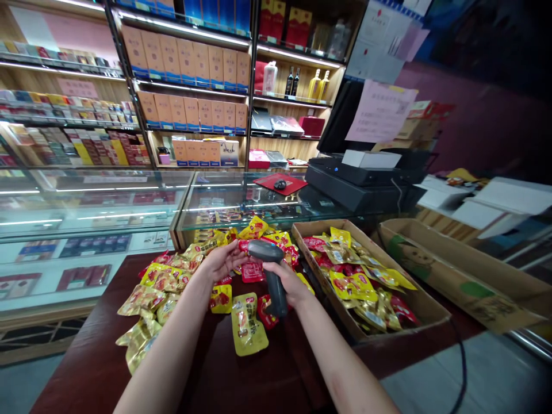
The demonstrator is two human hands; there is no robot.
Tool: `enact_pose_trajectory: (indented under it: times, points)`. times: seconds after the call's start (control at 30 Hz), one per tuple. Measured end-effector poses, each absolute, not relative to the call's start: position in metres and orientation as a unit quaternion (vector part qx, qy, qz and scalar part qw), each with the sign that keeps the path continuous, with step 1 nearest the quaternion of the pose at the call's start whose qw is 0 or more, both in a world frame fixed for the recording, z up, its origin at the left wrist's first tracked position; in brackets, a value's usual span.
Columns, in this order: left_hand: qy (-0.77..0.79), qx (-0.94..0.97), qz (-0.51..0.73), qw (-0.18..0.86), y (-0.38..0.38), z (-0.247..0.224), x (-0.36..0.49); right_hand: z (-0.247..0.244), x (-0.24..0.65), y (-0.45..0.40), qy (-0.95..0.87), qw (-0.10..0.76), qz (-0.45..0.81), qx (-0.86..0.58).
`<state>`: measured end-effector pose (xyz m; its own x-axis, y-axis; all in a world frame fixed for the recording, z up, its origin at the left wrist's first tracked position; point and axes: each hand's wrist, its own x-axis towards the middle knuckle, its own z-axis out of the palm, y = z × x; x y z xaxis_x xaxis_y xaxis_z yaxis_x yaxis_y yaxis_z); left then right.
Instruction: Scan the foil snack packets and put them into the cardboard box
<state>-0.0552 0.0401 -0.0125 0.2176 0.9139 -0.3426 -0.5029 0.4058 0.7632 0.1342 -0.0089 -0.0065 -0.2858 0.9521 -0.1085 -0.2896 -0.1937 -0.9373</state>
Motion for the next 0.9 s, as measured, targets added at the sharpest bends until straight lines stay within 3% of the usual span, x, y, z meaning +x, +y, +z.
enact_pose_trajectory:
  times: [0.17, 0.47, 0.63, 0.83, 0.9]
  points:
    - [0.448, 0.390, 0.440, 0.674, 0.035, -0.017, -0.054, -0.006, 0.142, -0.005, -0.408, 0.464, 0.688, -0.381]
    - [0.399, 0.428, 0.418, 0.695, 0.029, -0.018, -0.046, -0.008, 0.138, -0.012, -0.355, 0.486, 0.693, -0.396]
    - [0.438, 0.503, 0.411, 0.621, 0.029, -0.020, -0.048, 0.000, 0.140, -0.008, -0.417, 0.514, 0.628, -0.409]
    - [0.421, 0.605, 0.373, 0.564, 0.025, -0.022, -0.044, 0.013, 0.144, 0.010, -0.534, 0.426, 0.610, -0.402]
    - [0.440, 0.598, 0.388, 0.546, 0.026, -0.022, -0.044, 0.012, 0.143, 0.013, -0.525, 0.432, 0.613, -0.403]
